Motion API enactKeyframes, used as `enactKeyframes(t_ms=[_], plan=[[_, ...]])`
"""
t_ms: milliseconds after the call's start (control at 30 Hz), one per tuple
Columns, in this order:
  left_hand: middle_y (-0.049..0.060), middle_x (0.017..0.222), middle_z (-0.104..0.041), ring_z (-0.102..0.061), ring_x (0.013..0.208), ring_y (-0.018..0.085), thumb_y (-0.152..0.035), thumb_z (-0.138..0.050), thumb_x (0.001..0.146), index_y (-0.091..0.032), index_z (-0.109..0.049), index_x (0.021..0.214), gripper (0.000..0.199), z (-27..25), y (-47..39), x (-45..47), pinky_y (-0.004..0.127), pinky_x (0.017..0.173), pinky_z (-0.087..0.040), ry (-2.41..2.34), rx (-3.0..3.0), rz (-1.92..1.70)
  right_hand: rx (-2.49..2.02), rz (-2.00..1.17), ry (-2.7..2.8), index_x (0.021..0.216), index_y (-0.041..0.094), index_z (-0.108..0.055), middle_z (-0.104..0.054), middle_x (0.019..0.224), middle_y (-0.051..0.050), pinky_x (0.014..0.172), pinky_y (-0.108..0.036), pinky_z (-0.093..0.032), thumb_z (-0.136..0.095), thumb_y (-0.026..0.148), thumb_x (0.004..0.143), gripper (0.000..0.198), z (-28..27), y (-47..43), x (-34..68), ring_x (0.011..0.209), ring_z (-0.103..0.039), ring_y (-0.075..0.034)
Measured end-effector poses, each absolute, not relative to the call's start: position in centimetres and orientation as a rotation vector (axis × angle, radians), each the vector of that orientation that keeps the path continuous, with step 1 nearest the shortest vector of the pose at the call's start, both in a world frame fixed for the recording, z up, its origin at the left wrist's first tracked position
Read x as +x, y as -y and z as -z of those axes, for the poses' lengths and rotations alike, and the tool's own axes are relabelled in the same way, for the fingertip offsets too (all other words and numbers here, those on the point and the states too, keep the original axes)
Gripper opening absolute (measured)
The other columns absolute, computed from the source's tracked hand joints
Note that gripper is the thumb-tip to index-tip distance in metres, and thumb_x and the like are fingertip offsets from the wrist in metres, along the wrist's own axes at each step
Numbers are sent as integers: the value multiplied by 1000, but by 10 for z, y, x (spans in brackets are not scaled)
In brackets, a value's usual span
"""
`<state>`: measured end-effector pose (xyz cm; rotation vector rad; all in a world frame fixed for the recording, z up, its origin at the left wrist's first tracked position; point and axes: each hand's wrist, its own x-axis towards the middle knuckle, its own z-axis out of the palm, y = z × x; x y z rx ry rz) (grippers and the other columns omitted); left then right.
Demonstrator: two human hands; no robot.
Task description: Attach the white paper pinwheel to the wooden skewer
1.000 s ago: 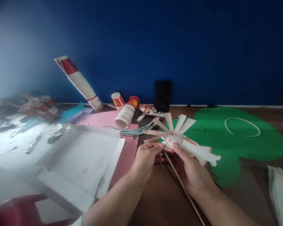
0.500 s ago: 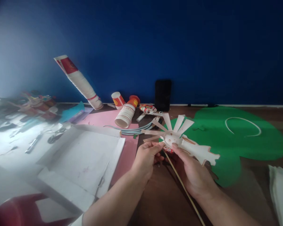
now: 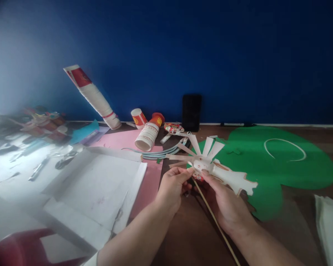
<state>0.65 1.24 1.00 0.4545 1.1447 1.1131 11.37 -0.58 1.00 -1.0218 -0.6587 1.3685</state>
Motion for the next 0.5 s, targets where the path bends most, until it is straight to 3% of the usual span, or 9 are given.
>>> enactKeyframes(t_ms=[500], plan=[[-1, 58, -58, -48, 47, 5, -39, -90, 48, -16, -48, 62, 49, -8, -12, 9, 17, 47, -37, -1105, 371, -1154, -1058, -1475, 548, 94, 25, -75, -74, 111, -5, 84, -43, -57, -79, 32, 67, 28, -12, 7, 114, 109, -65, -32]])
